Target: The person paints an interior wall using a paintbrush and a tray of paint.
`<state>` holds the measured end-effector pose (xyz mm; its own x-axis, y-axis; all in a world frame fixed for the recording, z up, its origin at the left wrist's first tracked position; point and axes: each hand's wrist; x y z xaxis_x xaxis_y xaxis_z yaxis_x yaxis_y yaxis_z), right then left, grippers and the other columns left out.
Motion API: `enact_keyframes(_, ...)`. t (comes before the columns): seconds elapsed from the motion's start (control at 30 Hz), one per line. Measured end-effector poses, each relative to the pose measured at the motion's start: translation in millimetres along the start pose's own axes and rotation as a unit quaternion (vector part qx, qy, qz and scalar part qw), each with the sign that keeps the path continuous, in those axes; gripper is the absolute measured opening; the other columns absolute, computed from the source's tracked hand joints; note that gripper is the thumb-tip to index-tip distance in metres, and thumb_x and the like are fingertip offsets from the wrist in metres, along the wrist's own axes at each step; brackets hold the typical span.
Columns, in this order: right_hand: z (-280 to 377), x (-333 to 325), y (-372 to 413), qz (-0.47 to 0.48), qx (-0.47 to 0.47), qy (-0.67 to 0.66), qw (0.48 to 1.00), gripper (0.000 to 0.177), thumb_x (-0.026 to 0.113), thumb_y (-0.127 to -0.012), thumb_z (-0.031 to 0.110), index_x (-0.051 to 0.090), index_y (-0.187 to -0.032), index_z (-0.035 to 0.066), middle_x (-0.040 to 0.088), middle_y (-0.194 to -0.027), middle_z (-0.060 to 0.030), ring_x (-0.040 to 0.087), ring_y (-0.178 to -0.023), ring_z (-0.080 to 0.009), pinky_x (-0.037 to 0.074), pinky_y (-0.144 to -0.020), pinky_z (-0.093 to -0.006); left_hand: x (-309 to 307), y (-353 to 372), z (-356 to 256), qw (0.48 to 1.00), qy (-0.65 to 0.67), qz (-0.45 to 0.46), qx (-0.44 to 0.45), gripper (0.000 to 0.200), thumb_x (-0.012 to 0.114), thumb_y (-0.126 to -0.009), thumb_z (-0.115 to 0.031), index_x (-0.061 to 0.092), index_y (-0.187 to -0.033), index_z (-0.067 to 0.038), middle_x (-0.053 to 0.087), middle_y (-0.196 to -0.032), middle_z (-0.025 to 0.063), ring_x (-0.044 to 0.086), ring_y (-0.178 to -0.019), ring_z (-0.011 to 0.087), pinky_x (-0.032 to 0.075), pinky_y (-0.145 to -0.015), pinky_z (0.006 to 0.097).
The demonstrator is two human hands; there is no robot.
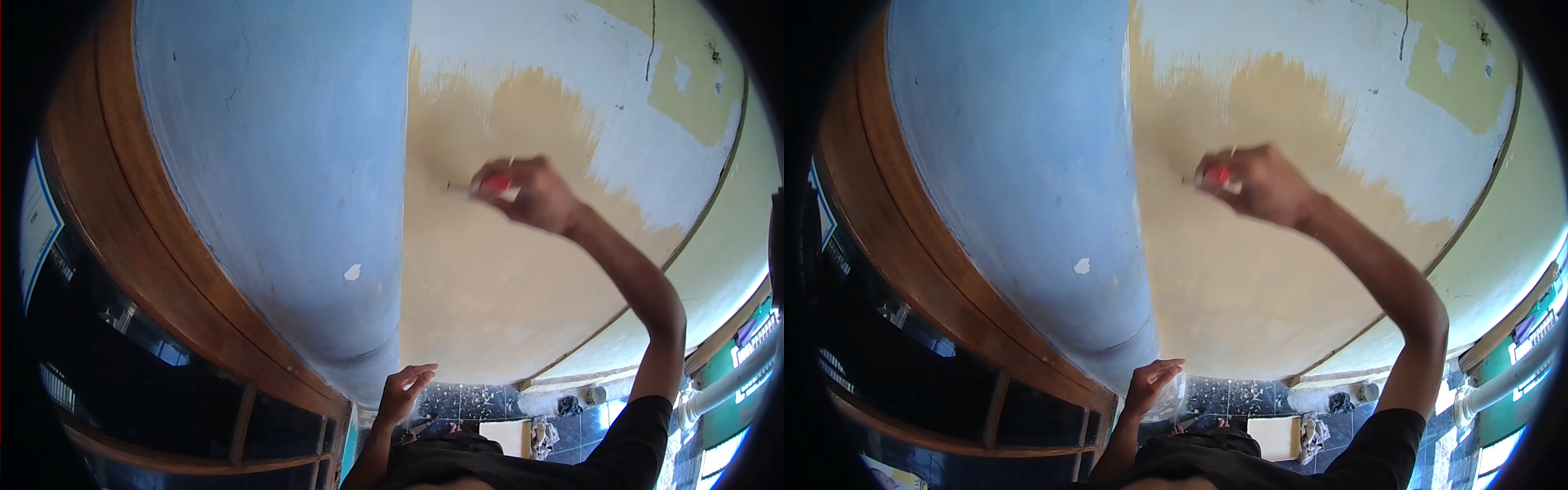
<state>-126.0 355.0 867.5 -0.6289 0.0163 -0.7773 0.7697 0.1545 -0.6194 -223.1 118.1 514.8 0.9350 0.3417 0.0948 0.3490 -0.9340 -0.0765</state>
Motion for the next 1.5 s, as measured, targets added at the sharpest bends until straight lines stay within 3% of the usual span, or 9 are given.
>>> enact_keyframes(0.37,-20.7,-10.7,21.7,-0.048,-0.274,0.461,0.842,0.009,0.066,-0.083,0.017,0.058,-0.082,0.013,0.065,-0.098,-0.0154,0.068,-0.073,-0.0118,0.055,-0.050,-0.0264,5.8,-6.4,-3.2,1.000,0.000,0.016,-0.007,0.026,0.060,-0.096,-0.014,0.066,-0.117,0.001,0.069,-0.111,0.0113,0.064,-0.105,0.0174,0.046,-0.098,0.0314)
enact_keyframes(0.47,-4.4,-3.3,36.4,0.074,-0.032,0.143,0.986,0.008,0.070,-0.083,0.010,0.065,-0.089,0.008,0.068,-0.088,-0.0125,0.068,-0.074,-0.0205,0.056,-0.055,-0.0294,7.1,-5.4,-1.2,1.000,0.002,0.018,-0.015,0.027,0.061,-0.096,-0.018,0.067,-0.117,-0.002,0.069,-0.112,0.0114,0.064,-0.106,0.0183,0.046,-0.099,0.0339)
enact_keyframes(0.6,-20.1,-55.3,-9.9,-0.085,0.018,0.109,0.990,0.018,0.072,-0.079,0.001,0.069,-0.095,0.007,0.070,-0.091,-0.0057,0.067,-0.065,-0.0255,0.056,-0.058,-0.0301,9.0,-6.8,-2.5,1.000,0.012,0.028,-0.008,0.028,0.061,-0.096,-0.022,0.068,-0.116,-0.004,0.069,-0.112,0.0115,0.064,-0.107,0.0190,0.046,-0.100,0.0365)
enact_keyframes(0.87,-21.8,-25.9,21.5,-0.040,-0.262,0.430,0.863,0.026,0.073,-0.073,0.012,0.068,-0.098,0.011,0.069,-0.108,-0.0115,0.067,-0.062,-0.0139,0.058,-0.056,-0.0315,12.9,-5.2,0.8,0.999,0.014,0.046,-0.025,0.028,0.061,-0.097,-0.023,0.068,-0.117,-0.004,0.068,-0.113,0.0113,0.064,-0.108,0.0194,0.046,-0.101,0.0360)
enact_keyframes(1.0,-0.6,-0.5,34.2,0.046,-0.009,0.063,0.997,0.008,0.070,-0.083,0.008,0.067,-0.091,0.009,0.069,-0.087,-0.0103,0.069,-0.069,-0.0191,0.055,-0.053,-0.0301,12.9,-3.3,3.5,0.998,0.016,0.053,-0.016,0.028,0.061,-0.097,-0.023,0.068,-0.116,-0.004,0.069,-0.114,0.0112,0.063,-0.109,0.0198,0.046,-0.101,0.0360)
enact_keyframes(1.17,-21.2,-66.7,-22.5,-0.072,0.027,0.104,0.992,0.017,0.072,-0.081,0.004,0.067,-0.097,0.006,0.070,-0.089,-0.0061,0.067,-0.065,-0.0227,0.055,-0.055,-0.0298,13.7,-3.0,-0.5,0.998,0.012,0.057,-0.027,0.029,0.061,-0.097,-0.024,0.068,-0.116,-0.004,0.069,-0.114,0.0112,0.063,-0.109,0.0199,0.046,-0.101,0.0363)
enact_keyframes(1.37,-22.4,-36.7,17.2,-0.085,-0.224,0.421,0.875,0.013,0.069,-0.078,0.010,0.064,-0.090,0.013,0.067,-0.098,-0.0131,0.066,-0.067,-0.0143,0.055,-0.051,-0.0263,10.4,2.2,5.5,0.999,0.003,0.048,-0.019,0.029,0.062,-0.096,-0.025,0.068,-0.117,-0.005,0.069,-0.114,0.0113,0.063,-0.108,0.0197,0.046,-0.100,0.0360)
enact_keyframes(1.43,-12.8,-1.7,51.9,-0.030,-0.234,0.426,0.873,0.010,0.068,-0.081,0.013,0.059,-0.083,0.013,0.066,-0.099,-0.0119,0.068,-0.070,-0.0145,0.056,-0.052,-0.0268,10.8,8.2,6.2,0.999,0.005,0.043,-0.024,0.029,0.062,-0.096,-0.025,0.068,-0.117,-0.005,0.069,-0.114,0.0113,0.063,-0.108,0.0198,0.046,-0.100,0.0359)
enact_keyframes(1.5,-1.3,1.9,57.7,0.039,-0.047,0.169,0.984,0.009,0.071,-0.081,0.008,0.064,-0.086,0.009,0.068,-0.090,-0.0097,0.068,-0.068,-0.0188,0.057,-0.056,-0.0301,10.0,7.4,5.0,0.999,0.007,0.033,-0.029,0.029,0.062,-0.096,-0.024,0.068,-0.116,-0.005,0.069,-0.114,0.0114,0.063,-0.108,0.0197,0.046,-0.100,0.0357)
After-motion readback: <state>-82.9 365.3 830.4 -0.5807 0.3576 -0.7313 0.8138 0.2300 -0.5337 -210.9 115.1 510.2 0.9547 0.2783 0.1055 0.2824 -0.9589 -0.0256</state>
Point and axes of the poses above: each hand's wrist, its own y-axis away from the middle knuckle, its own x-axis out of the palm, z = x × y
